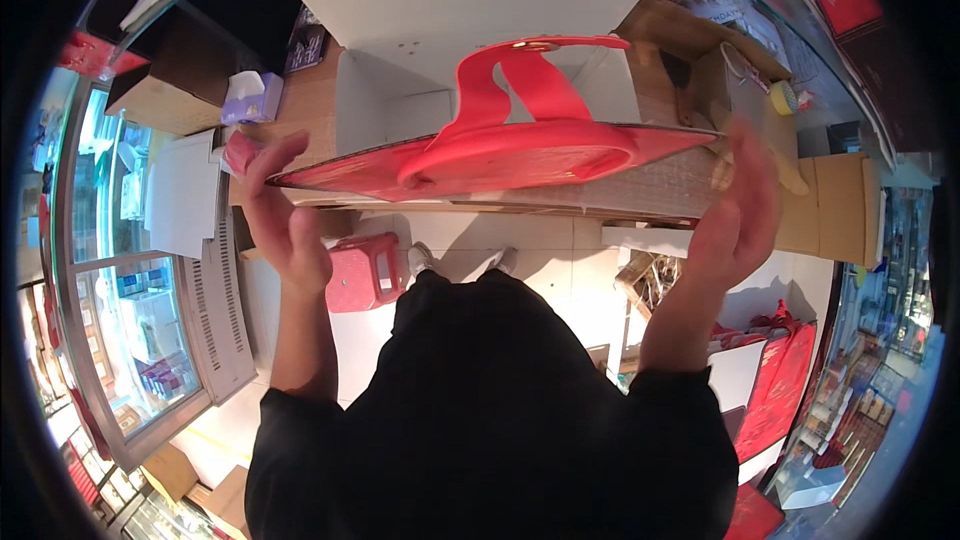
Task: The person assembles flat-packed cardboard boxes by folding the flaps and inserting tabs into slots. They handle multiple white and red patterned boxes, repeatedly folding and unfolding them to fit the components together. The person also picks up and places down various cardboard pieces and red gift bags on the counter.
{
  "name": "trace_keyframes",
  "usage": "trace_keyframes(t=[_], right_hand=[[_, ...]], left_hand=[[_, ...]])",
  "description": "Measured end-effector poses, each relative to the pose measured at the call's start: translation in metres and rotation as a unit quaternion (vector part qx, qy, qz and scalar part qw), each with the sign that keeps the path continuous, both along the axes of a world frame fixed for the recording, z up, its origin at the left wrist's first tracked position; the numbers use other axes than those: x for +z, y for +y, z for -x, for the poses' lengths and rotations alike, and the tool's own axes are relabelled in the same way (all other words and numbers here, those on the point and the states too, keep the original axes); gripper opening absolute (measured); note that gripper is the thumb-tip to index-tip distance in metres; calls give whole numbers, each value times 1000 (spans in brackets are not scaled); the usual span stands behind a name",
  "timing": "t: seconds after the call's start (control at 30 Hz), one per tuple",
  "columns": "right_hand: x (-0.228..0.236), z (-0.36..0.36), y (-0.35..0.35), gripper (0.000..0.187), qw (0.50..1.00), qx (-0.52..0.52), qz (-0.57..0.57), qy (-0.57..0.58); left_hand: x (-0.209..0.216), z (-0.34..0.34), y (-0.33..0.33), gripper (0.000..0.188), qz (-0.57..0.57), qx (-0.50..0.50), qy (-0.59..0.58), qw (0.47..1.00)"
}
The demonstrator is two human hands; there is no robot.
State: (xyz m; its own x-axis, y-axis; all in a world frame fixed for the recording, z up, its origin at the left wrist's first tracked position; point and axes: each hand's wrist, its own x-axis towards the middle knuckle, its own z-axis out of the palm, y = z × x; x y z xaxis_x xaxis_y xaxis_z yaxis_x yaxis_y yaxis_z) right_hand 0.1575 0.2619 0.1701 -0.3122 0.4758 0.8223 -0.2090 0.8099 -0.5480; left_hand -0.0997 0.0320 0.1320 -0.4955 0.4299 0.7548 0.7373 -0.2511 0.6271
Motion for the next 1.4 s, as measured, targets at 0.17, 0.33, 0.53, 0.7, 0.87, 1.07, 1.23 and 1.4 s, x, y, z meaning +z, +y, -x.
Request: trace_keyframes(t=[0.17, 0.33, 0.53, 0.7, 0.87, 1.07, 1.23, 1.4], right_hand=[[59, 64, -22, 60, 969, 29, -129, -208], [38, 68, -58, 54, 972, -96, -93, -193], [43, 48, -85, 75, 911, -288, 173, -240], [50, 34, -101, 68, 855, -257, 404, -199], [43, 34, -70, 55, 880, -165, 391, -214], [41, 38, -13, 48, 890, -112, 423, -130], [40, 78, -29, 44, 920, -135, 339, -142], [19, 72, -63, 38, 934, -295, 200, -1]], left_hand=[[-10, 1, 0, 24, -9, -43, -59, 997], [-6, -21, -14, 25, 51, -220, 46, 973], [21, 6, -19, 25, -50, -405, 89, 908], [23, 88, -17, 36, 1, -189, 127, 974], [14, 82, -18, 40, 72, -213, 68, 972], [8, 85, -23, 32, 86, -165, 66, 980], [0, 88, -29, 32, 94, -98, 77, 988], [-5, 88, -25, 32, 82, -100, 91, 987]])
